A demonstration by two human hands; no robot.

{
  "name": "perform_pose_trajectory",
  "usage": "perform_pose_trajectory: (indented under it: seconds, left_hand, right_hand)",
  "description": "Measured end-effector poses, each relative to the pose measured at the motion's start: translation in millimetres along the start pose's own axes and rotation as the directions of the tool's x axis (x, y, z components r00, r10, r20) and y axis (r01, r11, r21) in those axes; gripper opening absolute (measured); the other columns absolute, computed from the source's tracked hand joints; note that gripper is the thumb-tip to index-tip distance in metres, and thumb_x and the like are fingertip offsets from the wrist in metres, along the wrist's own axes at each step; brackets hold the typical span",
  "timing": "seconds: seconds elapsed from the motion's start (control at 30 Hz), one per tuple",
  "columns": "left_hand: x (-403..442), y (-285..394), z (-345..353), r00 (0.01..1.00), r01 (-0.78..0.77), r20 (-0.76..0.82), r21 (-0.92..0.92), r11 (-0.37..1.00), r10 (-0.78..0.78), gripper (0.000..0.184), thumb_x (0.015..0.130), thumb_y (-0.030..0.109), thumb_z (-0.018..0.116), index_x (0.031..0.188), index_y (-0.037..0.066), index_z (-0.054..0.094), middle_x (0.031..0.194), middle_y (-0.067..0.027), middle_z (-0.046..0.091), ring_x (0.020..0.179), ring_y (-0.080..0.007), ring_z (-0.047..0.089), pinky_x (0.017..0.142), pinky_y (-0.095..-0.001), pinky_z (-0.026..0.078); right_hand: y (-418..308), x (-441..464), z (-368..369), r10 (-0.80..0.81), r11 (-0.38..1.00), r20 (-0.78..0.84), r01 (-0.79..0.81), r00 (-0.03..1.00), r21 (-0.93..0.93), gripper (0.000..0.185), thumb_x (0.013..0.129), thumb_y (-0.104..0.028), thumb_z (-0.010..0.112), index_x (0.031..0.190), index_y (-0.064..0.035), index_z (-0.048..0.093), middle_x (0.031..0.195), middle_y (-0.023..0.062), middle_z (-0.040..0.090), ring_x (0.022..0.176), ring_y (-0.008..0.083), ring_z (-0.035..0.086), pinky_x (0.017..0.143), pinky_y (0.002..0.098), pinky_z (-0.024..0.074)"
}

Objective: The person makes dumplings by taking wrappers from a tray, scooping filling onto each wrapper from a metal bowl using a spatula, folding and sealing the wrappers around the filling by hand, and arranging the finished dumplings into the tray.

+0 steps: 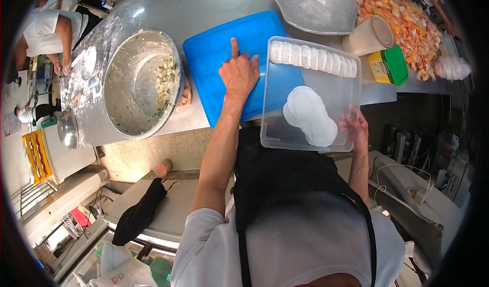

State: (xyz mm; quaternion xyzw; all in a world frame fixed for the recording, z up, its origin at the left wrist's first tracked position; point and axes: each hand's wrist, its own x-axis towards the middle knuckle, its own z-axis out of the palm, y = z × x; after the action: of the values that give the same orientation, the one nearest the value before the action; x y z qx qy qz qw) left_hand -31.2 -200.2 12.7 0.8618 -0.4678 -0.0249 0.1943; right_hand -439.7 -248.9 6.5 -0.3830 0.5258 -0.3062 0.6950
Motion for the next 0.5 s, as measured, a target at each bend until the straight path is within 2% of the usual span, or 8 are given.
perform_pose_trajectory:
  seconds: [0.23,0.33,0.43,0.5]
  left_hand:
    - [0.6,0.8,-0.4,1.0,0.008,0.011,0.015,1.0,-0.009,0.032,0.088,0.036,0.071,0.077,0.005,0.073,0.145,-0.0203,0.055,0.071,-0.0364,0.073,0.059,-0.0452,0.057]
    - [1.0,1.9,-1.6,1.0,0.015,0.017,0.019,1.0,-0.016,0.033,0.088,0.036,0.071,0.076,0.005,0.073,0.145,-0.0202,0.055,0.071,-0.0364,0.073,0.059,-0.045,0.057]
    - [1.6,1.8,-1.6,1.0,0.007,0.014,0.024,1.0,-0.008,0.034,0.089,0.037,0.07,0.076,0.006,0.073,0.145,-0.0203,0.055,0.071,-0.0365,0.073,0.058,-0.045,0.057]
    - [1.6,1.1,-0.9,1.0,-0.013,0.002,0.025,1.0,0.012,0.033,0.087,0.036,0.072,0.077,0.004,0.073,0.145,-0.0218,0.054,0.068,-0.0359,0.073,0.056,-0.0439,0.057]
  right_hand:
    - [-0.3,-1.3,1.6,0.011,1.0,-0.027,-0.011,1.0,-0.019,0.055,0.09,-0.01,0.064,0.143,-0.0011,0.05,0.099,0.0151,0.07,0.076,0.0209,0.071,0.068,0.0316,0.0549]
    - [0.4,-1.6,1.8,0.004,1.0,-0.026,-0.004,1.0,-0.022,0.06,0.088,-0.016,0.07,0.142,-0.0004,0.05,0.098,0.0158,0.069,0.075,0.0201,0.069,0.068,0.0306,0.0541]
    - [2.0,-1.3,0.1,0.011,1.0,-0.027,-0.012,1.0,-0.026,0.055,0.091,-0.011,0.063,0.143,-0.0005,0.05,0.099,0.016,0.07,0.077,0.0214,0.071,0.068,0.0318,0.0557]
    - [1.5,-2.9,0.6,0.006,1.0,-0.025,-0.006,1.0,-0.016,0.056,0.091,-0.011,0.063,0.144,0.0001,0.049,0.099,0.0166,0.07,0.077,0.0217,0.071,0.069,0.0324,0.0563]
